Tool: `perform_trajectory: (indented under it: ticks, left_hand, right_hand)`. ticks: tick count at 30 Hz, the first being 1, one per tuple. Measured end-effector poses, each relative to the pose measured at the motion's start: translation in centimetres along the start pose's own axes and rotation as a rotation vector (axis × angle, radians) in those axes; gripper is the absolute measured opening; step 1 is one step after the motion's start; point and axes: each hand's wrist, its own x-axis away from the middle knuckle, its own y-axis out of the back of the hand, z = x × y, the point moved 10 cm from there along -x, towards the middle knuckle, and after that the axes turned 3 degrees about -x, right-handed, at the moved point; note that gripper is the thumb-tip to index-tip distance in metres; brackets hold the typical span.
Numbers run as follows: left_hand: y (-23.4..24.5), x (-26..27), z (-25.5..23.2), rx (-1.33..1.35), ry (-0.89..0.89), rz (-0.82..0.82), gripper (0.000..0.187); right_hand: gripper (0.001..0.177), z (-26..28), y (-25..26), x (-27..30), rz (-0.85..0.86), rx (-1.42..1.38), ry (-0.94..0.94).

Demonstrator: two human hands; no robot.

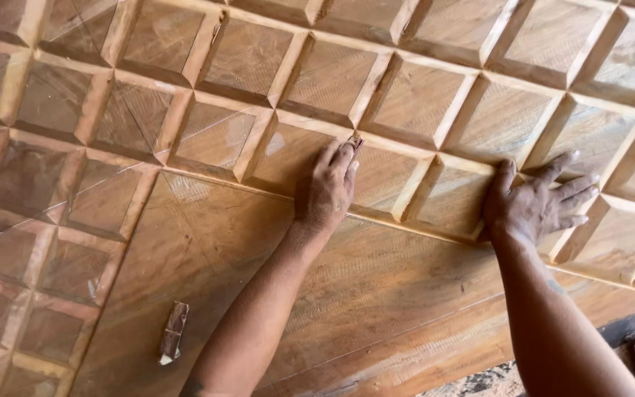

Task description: The person uses a sanding block to smooth the surface of a large wooden panel featuring a raised geometric grid pattern. They systematically rub the sanding block over the raised squares and edges of the wood, moving across the surface to refine the texture.

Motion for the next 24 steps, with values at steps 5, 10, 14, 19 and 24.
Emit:
perform_trajectory:
  ticks: [5, 10, 14, 19, 24]
  left_hand:
    - [-1.3, -2.6, -1.4, -0.022, -0.109, -0.108, 0.032]
    - [-4.5, -6.9, -2.8, -0.100, -0.154, -0.194, 0.030]
    - [-6.6, -13.6, -3.4, 0.014, -0.134, -0.219, 0.024]
    - [-3.1, -6.1, -2.8, 0.026, -0.093, -0.224, 0.025]
    - [-5.3, -11.5, -3.9, -0.046, -0.159, -0.273, 0.024]
  right_hand:
    - [0.100, 0.1, 0.0, 0.3, 0.005, -0.026, 0.004]
    - [0.099, -0.1, -0.3, -0.1, -0.018, -0.010, 0.002]
    - [0.100, 0.0, -0.1, -0.2, -0.040, -0.024, 0.016]
    - [0.100, -0.1, -0.1, -0.2, -0.027, -0.035, 0.020]
    - [0.099, -0.1, -0.2, -0.3, -0.031, -0.034, 0.029]
